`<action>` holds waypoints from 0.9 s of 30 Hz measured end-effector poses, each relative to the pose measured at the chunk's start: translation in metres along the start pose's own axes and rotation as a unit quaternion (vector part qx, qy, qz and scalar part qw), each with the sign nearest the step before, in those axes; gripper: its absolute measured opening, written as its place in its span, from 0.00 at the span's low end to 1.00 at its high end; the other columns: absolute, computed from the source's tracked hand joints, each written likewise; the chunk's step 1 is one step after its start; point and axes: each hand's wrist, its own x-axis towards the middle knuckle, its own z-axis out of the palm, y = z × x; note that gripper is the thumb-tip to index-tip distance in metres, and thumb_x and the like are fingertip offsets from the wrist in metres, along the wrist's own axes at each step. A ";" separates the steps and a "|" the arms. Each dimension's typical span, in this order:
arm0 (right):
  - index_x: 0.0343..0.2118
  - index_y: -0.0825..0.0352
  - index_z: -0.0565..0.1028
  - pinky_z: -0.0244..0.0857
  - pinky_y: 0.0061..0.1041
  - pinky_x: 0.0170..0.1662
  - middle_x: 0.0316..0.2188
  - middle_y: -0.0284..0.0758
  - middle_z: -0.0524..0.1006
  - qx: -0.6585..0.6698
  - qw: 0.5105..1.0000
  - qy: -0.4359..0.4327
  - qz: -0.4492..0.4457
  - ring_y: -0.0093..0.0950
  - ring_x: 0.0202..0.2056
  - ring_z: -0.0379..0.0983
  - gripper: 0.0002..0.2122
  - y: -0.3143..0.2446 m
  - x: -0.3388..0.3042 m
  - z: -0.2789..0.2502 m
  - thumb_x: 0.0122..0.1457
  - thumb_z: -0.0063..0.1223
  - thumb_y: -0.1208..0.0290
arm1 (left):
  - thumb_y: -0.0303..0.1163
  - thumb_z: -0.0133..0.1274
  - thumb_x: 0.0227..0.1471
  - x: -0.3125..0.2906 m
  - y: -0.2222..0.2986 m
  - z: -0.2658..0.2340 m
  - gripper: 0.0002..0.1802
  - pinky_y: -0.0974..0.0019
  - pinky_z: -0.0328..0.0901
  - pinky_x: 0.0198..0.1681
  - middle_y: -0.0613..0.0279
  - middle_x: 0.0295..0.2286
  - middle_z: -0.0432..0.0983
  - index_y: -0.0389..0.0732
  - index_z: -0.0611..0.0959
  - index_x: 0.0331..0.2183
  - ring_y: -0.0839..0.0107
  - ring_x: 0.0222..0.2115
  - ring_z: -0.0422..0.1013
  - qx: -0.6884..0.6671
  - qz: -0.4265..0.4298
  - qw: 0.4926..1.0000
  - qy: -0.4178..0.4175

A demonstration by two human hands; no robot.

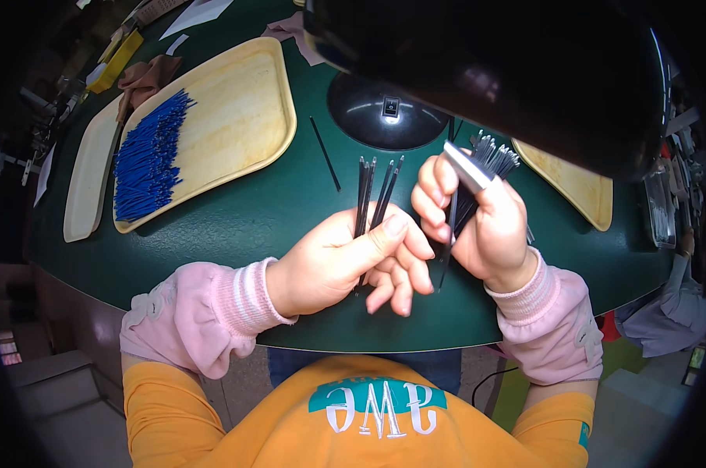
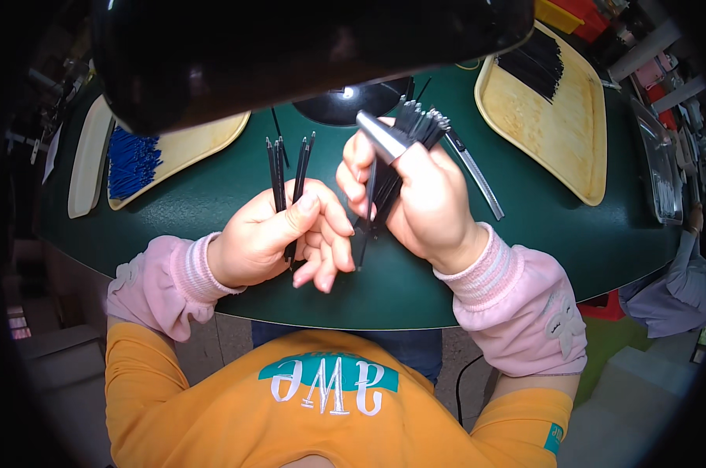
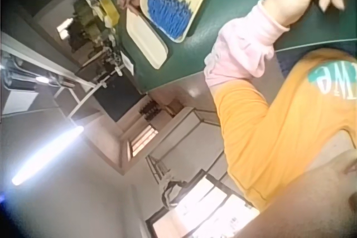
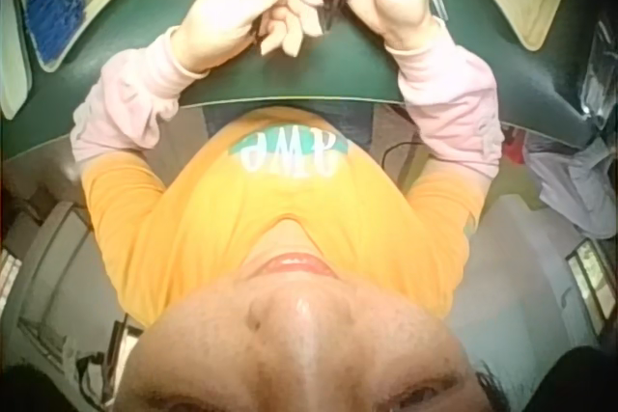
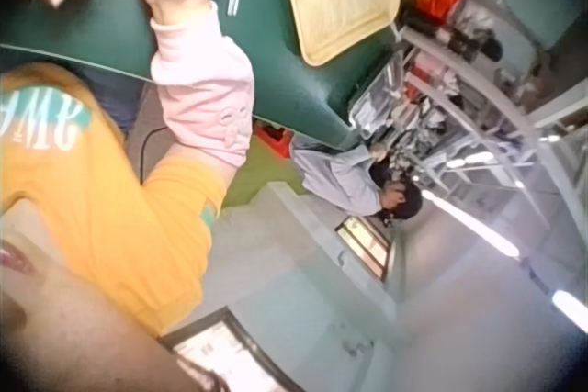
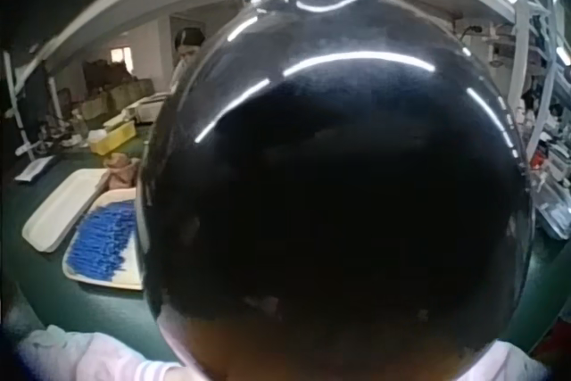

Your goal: Assembling small black components and placing them into trays at a factory workstation.

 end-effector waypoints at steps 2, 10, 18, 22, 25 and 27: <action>0.27 0.69 0.65 0.53 0.18 0.17 0.14 0.30 0.60 -0.003 0.996 0.084 -0.006 0.18 0.13 0.56 0.13 0.000 0.001 0.002 0.57 0.28 0.66 | 0.39 0.30 0.55 0.000 0.002 -0.002 0.18 0.82 0.55 0.12 0.53 0.19 0.71 0.35 0.69 0.30 0.78 0.12 0.64 0.015 -0.005 1.000 -0.016; 0.21 0.69 0.70 0.56 0.12 0.23 0.18 0.27 0.70 -0.307 0.949 -0.073 0.013 0.12 0.20 0.63 0.05 -0.004 -0.003 -0.002 0.49 0.50 0.73 | 0.37 0.35 0.54 -0.001 0.004 0.003 0.15 0.83 0.50 0.13 0.61 0.16 0.67 0.35 0.70 0.33 0.85 0.09 0.52 0.038 -0.016 0.999 -0.020; 0.32 0.70 0.71 0.46 0.09 0.15 0.18 0.29 0.70 -0.237 0.970 -0.004 -0.047 0.10 0.14 0.54 0.10 -0.008 -0.002 -0.008 0.54 0.36 0.74 | 0.32 0.39 0.52 -0.002 0.007 -0.002 0.08 0.83 0.49 0.09 0.64 0.12 0.65 0.37 0.68 0.26 0.84 0.06 0.53 -0.009 0.021 0.998 0.063; 0.35 0.71 0.70 0.54 0.11 0.20 0.23 0.33 0.72 -0.307 0.945 -0.006 -0.113 0.13 0.18 0.61 0.10 -0.011 -0.001 -0.003 0.50 0.39 0.79 | 0.31 0.37 0.53 -0.001 0.007 -0.001 0.09 0.83 0.47 0.08 0.63 0.11 0.65 0.37 0.68 0.26 0.85 0.05 0.50 0.009 0.029 0.996 0.078; 0.36 0.73 0.69 0.59 0.13 0.25 0.25 0.34 0.73 -0.343 0.928 -0.007 -0.147 0.15 0.22 0.65 0.11 -0.007 -0.003 -0.002 0.47 0.41 0.81 | 0.31 0.37 0.53 0.000 0.005 -0.001 0.09 0.83 0.46 0.08 0.63 0.11 0.65 0.37 0.68 0.26 0.85 0.05 0.50 0.017 0.034 0.996 0.079; 0.36 0.74 0.69 0.61 0.15 0.30 0.26 0.35 0.73 -0.363 0.917 -0.009 -0.166 0.18 0.26 0.67 0.12 -0.007 -0.004 -0.003 0.47 0.42 0.83 | 0.31 0.37 0.52 -0.001 0.005 -0.001 0.08 0.83 0.46 0.08 0.63 0.11 0.65 0.37 0.68 0.26 0.85 0.05 0.50 0.025 0.040 0.996 0.081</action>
